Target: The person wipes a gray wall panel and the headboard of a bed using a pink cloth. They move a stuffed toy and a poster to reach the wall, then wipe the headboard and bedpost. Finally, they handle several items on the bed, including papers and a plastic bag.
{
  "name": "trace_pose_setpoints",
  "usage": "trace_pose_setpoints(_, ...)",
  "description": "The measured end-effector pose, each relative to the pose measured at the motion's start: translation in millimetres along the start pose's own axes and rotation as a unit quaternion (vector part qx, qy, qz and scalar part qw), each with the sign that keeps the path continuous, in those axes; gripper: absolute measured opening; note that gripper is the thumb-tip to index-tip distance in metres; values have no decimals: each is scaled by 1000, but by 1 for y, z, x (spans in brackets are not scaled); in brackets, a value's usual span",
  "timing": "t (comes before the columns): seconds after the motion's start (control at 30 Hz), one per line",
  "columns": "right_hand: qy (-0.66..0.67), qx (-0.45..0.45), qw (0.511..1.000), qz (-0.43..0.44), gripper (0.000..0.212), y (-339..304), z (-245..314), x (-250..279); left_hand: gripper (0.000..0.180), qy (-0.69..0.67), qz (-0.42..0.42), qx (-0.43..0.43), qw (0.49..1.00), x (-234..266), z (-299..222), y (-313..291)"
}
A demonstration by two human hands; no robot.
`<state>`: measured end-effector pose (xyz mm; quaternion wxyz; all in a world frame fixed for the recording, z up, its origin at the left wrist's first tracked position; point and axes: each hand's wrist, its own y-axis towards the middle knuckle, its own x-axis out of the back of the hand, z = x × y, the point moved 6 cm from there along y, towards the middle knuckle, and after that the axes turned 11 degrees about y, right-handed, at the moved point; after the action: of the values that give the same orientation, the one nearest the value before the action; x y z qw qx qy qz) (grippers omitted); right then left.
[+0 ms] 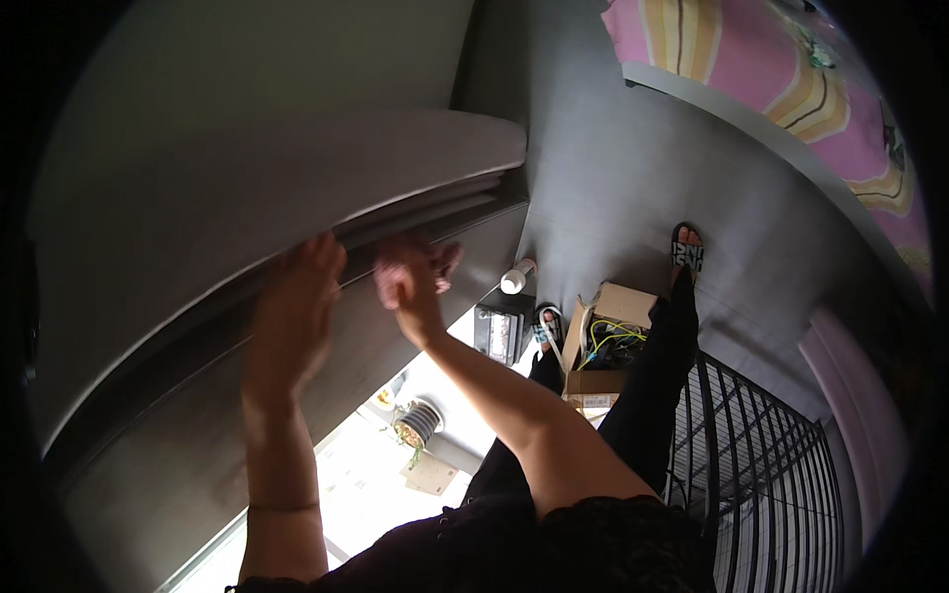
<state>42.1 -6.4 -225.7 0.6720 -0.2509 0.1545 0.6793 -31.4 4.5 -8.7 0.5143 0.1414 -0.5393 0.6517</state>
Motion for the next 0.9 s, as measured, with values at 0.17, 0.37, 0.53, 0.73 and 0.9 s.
trace_pose_setpoints(0.17,63,4,993,100,40,-33,63,-56,28,16,-217,-10,976,17,-27,-118)
trace_pose_setpoints(0.37,117,232,957,131,35,-47,148,-87,42,153,-243,169,943,9,12,-168)
trace_pose_setpoints(0.53,-31,-28,990,-136,14,-75,-7,-19,47,272,-187,221,918,-29,20,-150)
trace_pose_setpoints(0.73,-2,182,982,58,49,-62,128,-90,38,193,-272,176,926,-16,14,-157)
trace_pose_setpoints(0.9,-131,183,974,-26,26,-51,49,-31,29,94,-322,102,937,7,-3,-165)
